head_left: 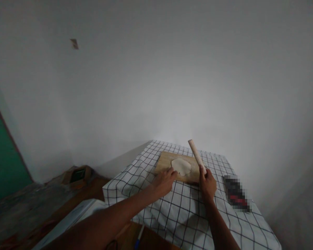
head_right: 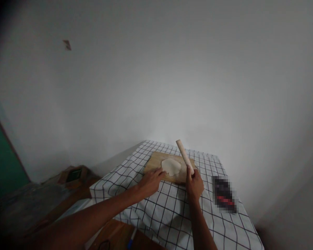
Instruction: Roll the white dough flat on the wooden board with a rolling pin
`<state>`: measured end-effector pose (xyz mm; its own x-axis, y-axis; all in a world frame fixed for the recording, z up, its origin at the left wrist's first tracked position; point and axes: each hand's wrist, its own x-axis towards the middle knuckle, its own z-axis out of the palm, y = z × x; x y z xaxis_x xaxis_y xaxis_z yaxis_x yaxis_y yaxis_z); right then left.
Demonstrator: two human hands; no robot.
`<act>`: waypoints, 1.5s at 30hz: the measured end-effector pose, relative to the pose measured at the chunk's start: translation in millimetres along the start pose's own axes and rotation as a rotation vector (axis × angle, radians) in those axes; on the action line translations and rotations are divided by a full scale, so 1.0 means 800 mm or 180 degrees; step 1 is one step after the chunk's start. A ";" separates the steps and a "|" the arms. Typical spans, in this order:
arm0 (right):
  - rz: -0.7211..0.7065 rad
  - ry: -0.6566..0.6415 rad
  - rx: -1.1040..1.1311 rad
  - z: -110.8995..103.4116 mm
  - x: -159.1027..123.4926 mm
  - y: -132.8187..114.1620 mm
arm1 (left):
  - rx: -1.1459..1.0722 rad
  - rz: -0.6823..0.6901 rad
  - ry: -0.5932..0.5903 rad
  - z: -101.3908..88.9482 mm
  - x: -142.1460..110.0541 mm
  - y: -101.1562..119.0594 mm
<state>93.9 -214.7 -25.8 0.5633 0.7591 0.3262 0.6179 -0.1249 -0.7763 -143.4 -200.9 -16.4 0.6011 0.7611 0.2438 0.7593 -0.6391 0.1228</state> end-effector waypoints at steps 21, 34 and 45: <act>0.0011 0.0013 0.0041 0.001 0.001 0.000 | 0.0700 -0.0043 -0.0015 0.000 0.008 0.018; 0.0023 0.0010 0.0064 0.000 0.000 -0.001 | 0.0472 -0.0323 -0.0057 -0.005 0.004 0.027; -0.0021 -0.0015 0.0059 -0.001 0.000 -0.002 | 0.0604 -0.0015 -0.0028 -0.005 0.002 0.022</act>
<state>93.3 -215.0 -24.0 0.5565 0.7630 0.3288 0.6113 -0.1079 -0.7840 -130.0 -211.3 -9.6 0.5989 0.7656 0.2351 0.7950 -0.6036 -0.0598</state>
